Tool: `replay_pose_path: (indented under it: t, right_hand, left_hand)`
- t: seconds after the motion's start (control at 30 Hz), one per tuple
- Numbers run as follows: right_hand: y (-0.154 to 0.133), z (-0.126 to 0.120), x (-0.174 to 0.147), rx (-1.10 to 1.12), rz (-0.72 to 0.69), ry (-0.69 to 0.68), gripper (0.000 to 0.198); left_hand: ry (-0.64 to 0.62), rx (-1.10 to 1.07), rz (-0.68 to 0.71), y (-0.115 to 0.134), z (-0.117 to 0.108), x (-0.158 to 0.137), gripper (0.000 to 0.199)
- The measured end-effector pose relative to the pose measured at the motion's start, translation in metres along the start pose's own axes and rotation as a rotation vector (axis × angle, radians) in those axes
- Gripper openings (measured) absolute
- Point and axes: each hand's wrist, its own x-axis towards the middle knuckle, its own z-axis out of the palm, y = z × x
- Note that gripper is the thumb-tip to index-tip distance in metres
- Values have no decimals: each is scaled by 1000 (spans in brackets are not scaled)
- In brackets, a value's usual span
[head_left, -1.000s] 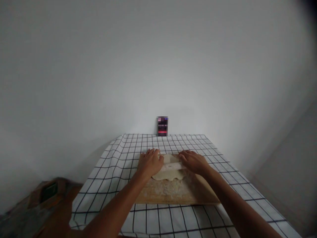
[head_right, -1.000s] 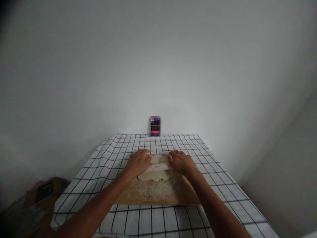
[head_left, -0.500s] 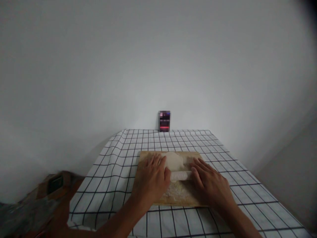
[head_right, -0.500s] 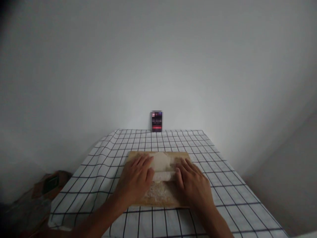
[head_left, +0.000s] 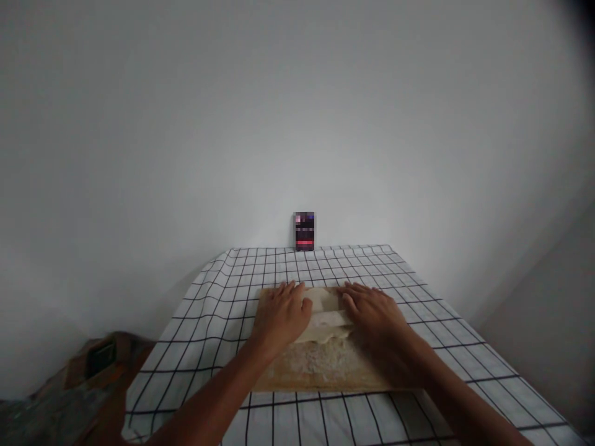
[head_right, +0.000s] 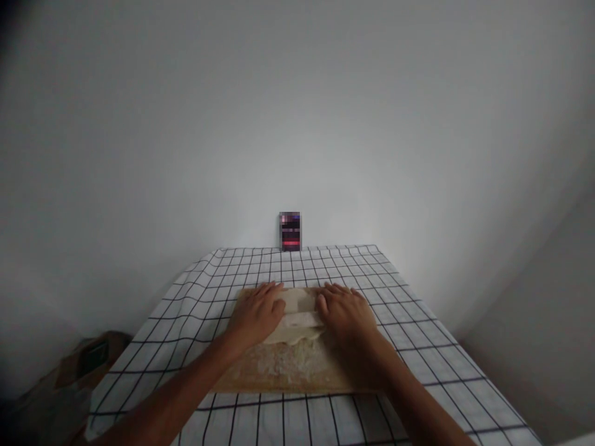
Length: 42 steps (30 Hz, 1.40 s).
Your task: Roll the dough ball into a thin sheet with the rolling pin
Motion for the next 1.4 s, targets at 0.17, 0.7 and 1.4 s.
replay_pose_path:
  t: [0.17, 0.7, 1.4]
  right_hand:
    - [8, -3, 41, 47, -66, -103, 47]
    - [-6, 2, -17, -13, 8, 48, 49]
    - [6, 0, 46, 73, -29, -136, 53]
  left_hand:
    - [-27, 70, -54, -8, 4, 22, 47]
    - [-39, 71, 44, -4, 8, 7, 56]
    - [-49, 144, -38, 0, 2, 13, 55]
